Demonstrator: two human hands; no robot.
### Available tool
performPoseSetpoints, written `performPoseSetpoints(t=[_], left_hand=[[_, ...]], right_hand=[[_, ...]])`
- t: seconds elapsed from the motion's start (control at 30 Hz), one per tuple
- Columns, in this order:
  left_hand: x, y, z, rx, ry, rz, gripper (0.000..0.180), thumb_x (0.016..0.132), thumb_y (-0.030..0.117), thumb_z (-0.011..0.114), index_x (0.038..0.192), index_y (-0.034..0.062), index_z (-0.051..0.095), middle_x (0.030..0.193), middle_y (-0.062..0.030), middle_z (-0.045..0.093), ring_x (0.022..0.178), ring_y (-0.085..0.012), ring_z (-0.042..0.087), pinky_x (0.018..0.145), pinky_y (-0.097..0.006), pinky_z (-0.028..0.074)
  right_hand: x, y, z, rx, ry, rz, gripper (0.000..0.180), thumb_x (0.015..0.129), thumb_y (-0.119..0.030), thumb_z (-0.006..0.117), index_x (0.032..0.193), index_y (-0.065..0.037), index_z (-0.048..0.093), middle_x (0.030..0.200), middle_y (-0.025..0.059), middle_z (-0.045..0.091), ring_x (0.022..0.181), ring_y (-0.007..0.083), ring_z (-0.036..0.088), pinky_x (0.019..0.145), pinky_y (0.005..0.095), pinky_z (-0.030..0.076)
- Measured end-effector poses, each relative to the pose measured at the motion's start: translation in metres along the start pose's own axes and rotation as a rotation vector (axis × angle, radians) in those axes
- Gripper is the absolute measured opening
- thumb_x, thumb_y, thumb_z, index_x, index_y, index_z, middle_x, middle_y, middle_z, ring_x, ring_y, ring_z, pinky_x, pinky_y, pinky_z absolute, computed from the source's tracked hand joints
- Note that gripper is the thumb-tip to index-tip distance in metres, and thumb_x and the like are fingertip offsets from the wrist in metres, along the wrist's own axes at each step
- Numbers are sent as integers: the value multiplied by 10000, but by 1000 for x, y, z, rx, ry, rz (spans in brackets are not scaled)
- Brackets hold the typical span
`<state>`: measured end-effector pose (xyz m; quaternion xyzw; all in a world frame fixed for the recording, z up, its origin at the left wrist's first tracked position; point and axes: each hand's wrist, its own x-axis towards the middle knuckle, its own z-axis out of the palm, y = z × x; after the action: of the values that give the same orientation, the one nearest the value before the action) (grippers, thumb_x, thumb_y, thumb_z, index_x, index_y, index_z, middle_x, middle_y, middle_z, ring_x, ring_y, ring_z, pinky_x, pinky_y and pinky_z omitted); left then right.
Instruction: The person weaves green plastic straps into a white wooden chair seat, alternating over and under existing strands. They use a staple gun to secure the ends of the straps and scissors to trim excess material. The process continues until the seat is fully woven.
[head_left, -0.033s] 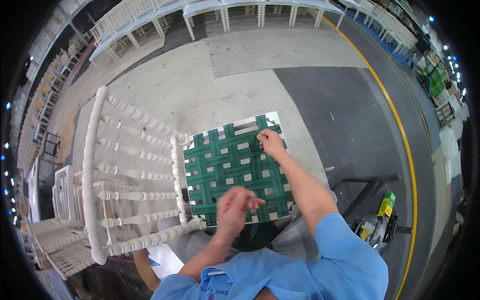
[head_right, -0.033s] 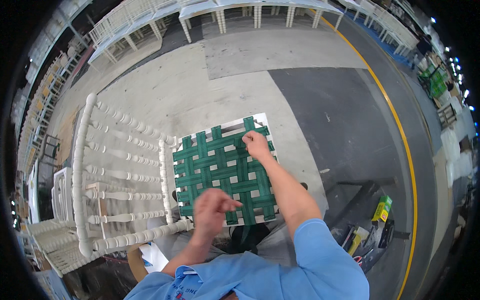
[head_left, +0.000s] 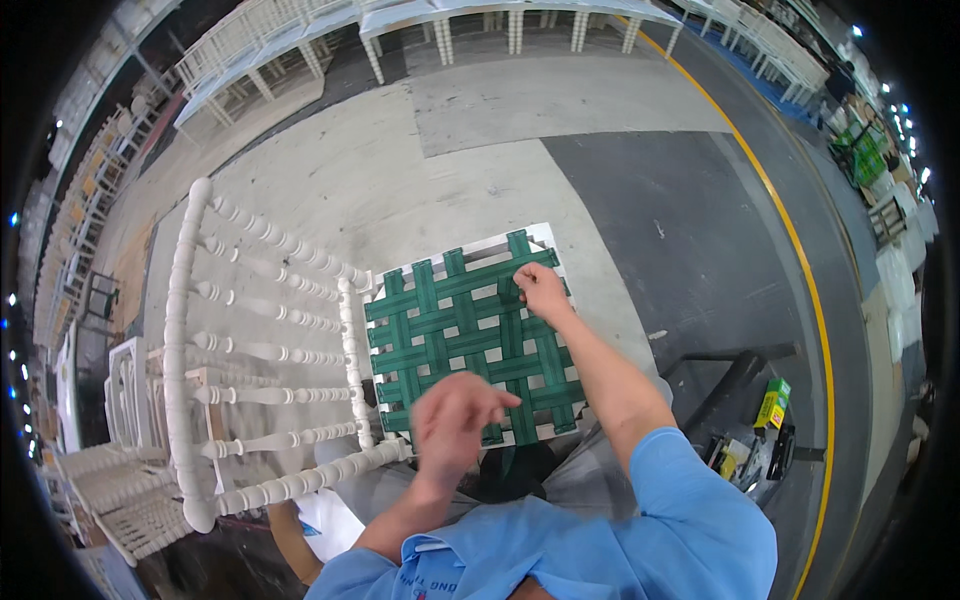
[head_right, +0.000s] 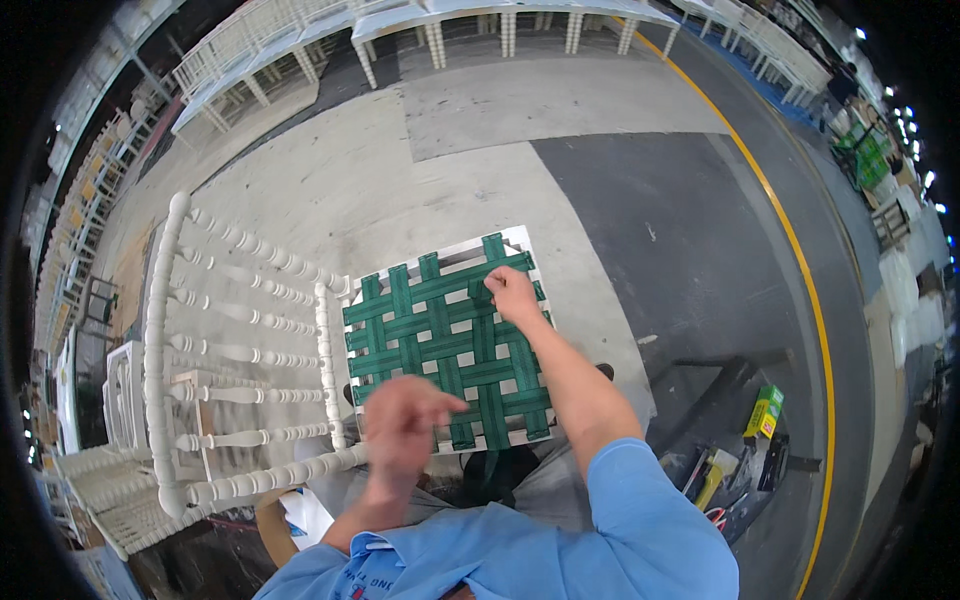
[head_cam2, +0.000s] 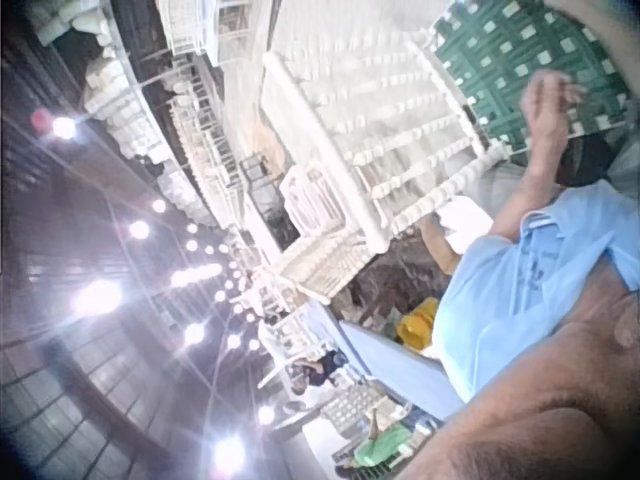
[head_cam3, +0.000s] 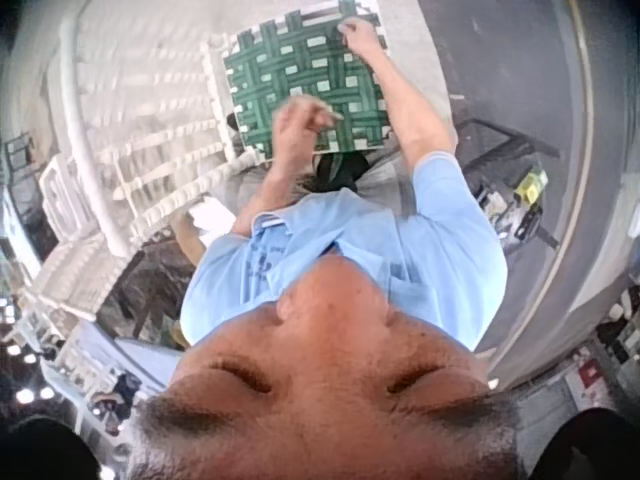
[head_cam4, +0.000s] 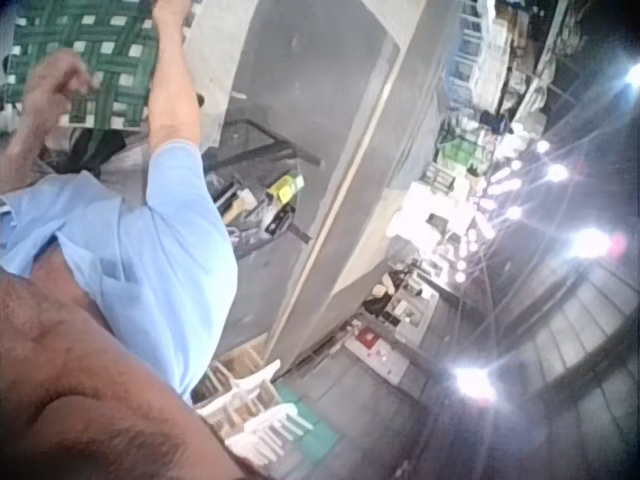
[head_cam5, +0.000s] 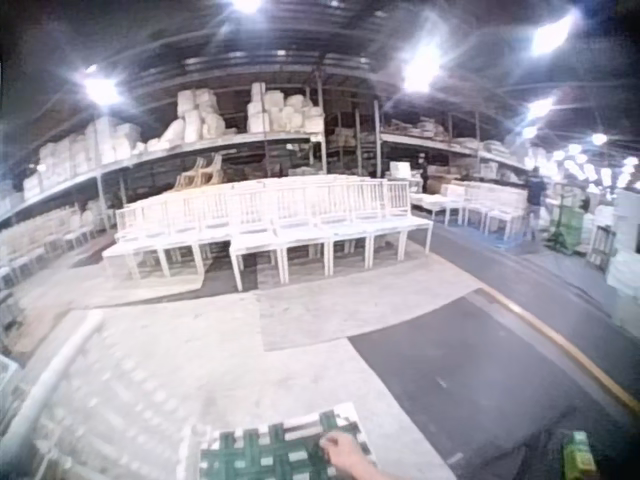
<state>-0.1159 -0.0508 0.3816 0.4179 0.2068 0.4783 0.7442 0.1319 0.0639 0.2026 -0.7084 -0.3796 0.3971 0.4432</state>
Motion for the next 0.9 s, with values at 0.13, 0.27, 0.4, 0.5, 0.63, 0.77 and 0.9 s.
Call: performPoseSetpoints(t=[0.13, 0.27, 0.4, 0.5, 0.63, 0.77, 0.9], left_hand=[[-33, 108, 47, -88, -293, 451, 444, 1024, 369, 604, 725, 43, 579, 724, -75, 601, 779, -259, 658, 748, -455, 574], [-1, 133, 80, -365, -774, 978, 464, 1037, 415, 539, 687, 120, 618, 631, -2, 542, 558, -139, 528, 635, -344, 586], [-8, 139, 101, -351, -815, 1137, 322, 945, 76, 585, 624, 91, 564, 642, -2, 549, 578, -135, 550, 728, -363, 621], [-12, 135, 104, -347, -795, 1249, 303, 839, -135, 544, 650, 101, 562, 668, 4, 558, 622, -132, 592, 720, -350, 611], [-21, 137, 108, -310, -742, 1329, 338, 779, -208, 501, 667, 103, 569, 690, 23, 552, 676, -120, 628, 702, -329, 593], [-26, 134, 108, -298, -654, 1407, 310, 773, -201, 523, 697, 91, 593, 712, 28, 563, 683, -109, 625, 690, -320, 585], [-27, 130, 105, -244, -591, 1497, 253, 774, -188, 563, 756, 54, 635, 760, 14, 622, 717, -113, 652, 703, -304, 602]], right_hand=[[-22, 27, -2, -64, 91, -90, 154, 950, -171, 689, 941, -18, 683, 793, 95, 689, 659, 180, 665, 642, 359, 521], [-30, 45, -4, -68, 159, -139, 159, 948, -191, 682, 955, -33, 690, 825, 103, 689, 713, 221, 675, 696, 381, 525], [-32, 42, -2, -37, 142, -84, 174, 943, -206, 686, 954, -33, 698, 828, 103, 691, 762, 240, 685, 730, 395, 524], [-34, 43, -4, -146, 166, -122, 167, 940, -200, 682, 949, -34, 701, 831, 103, 695, 742, 239, 684, 722, 397, 526], [-35, 42, -2, -130, 169, -112, 173, 939, -205, 680, 950, -33, 702, 839, 101, 702, 758, 245, 689, 731, 400, 527], [-34, 46, -3, -149, 192, -148, 161, 961, -174, 664, 964, -14, 690, 789, 84, 695, 696, 192, 670, 676, 356, 529], [-33, 43, -1, -106, 163, -78, 170, 942, -197, 678, 954, -29, 702, 820, 98, 708, 755, 240, 692, 734, 394, 528]])
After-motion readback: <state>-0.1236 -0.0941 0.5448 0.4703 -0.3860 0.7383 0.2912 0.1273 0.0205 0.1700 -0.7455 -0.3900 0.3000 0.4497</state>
